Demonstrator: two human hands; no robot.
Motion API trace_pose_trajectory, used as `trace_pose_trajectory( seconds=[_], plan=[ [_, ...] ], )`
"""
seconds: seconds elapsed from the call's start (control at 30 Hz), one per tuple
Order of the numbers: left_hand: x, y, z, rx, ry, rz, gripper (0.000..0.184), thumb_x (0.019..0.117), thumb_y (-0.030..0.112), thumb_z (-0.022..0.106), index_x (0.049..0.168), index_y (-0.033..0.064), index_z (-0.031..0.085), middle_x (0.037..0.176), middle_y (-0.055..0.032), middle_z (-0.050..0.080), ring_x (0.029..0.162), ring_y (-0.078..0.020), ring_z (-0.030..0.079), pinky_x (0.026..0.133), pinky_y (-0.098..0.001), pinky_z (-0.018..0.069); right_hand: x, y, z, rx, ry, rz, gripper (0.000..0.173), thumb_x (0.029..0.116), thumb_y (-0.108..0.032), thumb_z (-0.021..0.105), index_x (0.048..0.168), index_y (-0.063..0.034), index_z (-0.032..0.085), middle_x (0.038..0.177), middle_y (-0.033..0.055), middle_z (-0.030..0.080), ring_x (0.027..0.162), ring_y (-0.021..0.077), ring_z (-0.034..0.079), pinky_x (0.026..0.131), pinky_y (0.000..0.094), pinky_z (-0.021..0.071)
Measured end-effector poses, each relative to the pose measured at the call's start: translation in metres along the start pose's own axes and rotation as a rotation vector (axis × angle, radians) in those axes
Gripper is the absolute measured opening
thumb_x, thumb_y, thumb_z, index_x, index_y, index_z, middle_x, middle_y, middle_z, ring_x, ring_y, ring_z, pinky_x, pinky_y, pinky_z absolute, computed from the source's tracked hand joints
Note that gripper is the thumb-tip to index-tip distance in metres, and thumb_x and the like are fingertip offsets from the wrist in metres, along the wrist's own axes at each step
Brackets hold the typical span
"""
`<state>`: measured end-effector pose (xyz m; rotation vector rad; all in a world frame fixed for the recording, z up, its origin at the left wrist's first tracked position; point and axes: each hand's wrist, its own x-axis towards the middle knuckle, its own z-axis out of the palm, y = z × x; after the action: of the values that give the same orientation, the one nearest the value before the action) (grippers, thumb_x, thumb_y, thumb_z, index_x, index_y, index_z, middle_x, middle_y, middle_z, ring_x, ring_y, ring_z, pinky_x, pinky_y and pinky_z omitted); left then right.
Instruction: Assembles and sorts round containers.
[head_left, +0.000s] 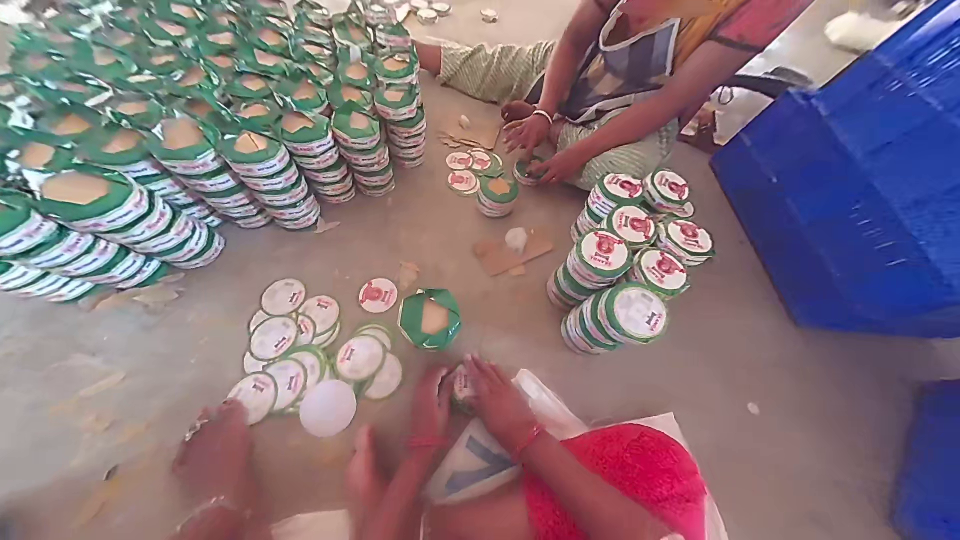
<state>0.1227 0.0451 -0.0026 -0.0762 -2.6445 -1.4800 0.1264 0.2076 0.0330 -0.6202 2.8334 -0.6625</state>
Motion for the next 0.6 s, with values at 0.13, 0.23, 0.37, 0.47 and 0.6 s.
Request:
trace_pose_trajectory(
  seconds=[0.13, 0.23, 0.37, 0.47, 0.6],
  plan=[
    [0.0, 0.008, -0.008, 0.008, -0.046, -0.069, 0.029, 0.1036, 0.005, 0.049, 0.118, -0.0106, 0.068, 0.119, -0.0271, 0.068, 0.116, -0.0378, 0.066, 0.106, -0.0482, 0.0489, 0.004, -0.002, -0.011, 0.02, -0.18, 0.04, 0.066, 0.1062, -0.03, 0.049, 0.161, -0.0018, 0.024, 0.167, 0.0145, 0.03, 0.156, 0.0271, 0.026, 0.128, 0.045, 0.0171],
    [0.0, 0.015, -0.013, 0.022, -0.056, -0.038, 0.038, 0.1014, 0.01, 0.054, 0.132, -0.013, 0.058, 0.132, -0.0314, 0.061, 0.126, -0.044, 0.058, 0.111, -0.053, 0.0436, -0.001, 0.002, -0.01, 0.323, 0.002, 0.049, 0.063, 0.1029, -0.014, 0.049, 0.158, 0.006, 0.026, 0.165, 0.0205, 0.031, 0.154, 0.0303, 0.03, 0.127, 0.0462, 0.0208],
    [-0.005, 0.038, -0.008, 0.326, -0.292, 0.095, 0.099, 0.0795, 0.052, 0.078, 0.153, -0.0037, 0.04, 0.156, -0.0257, 0.042, 0.145, -0.045, 0.039, 0.119, -0.0582, 0.0306, -0.005, 0.011, -0.011, 0.714, 0.363, 0.254, 0.061, 0.1006, -0.005, 0.042, 0.158, 0.007, 0.024, 0.162, 0.0224, 0.036, 0.151, 0.0283, 0.037, 0.124, 0.0413, 0.031],
    [0.015, 0.068, 0.0, 0.539, -0.551, -0.085, 0.113, 0.0753, 0.045, 0.085, 0.16, 0.0001, 0.025, 0.163, -0.0233, 0.03, 0.15, -0.0419, 0.03, 0.12, -0.0549, 0.0281, -0.002, 0.013, -0.019, 0.805, 0.183, 0.416, 0.059, 0.1077, -0.011, 0.041, 0.16, 0.0056, 0.017, 0.155, 0.0214, 0.047, 0.143, 0.028, 0.048, 0.121, 0.0413, 0.0358],
    [0.019, 0.07, -0.001, 0.416, -0.414, -0.146, 0.119, 0.0656, 0.041, 0.09, 0.156, -0.0048, 0.028, 0.154, -0.0279, 0.042, 0.143, -0.0435, 0.041, 0.118, -0.0527, 0.0337, 0.001, 0.013, -0.032, 1.1, 0.315, 0.49, 0.061, 0.1056, -0.009, 0.046, 0.158, 0.0074, 0.019, 0.15, 0.0262, 0.05, 0.132, 0.0292, 0.057, 0.112, 0.0397, 0.0461]
  ],
)
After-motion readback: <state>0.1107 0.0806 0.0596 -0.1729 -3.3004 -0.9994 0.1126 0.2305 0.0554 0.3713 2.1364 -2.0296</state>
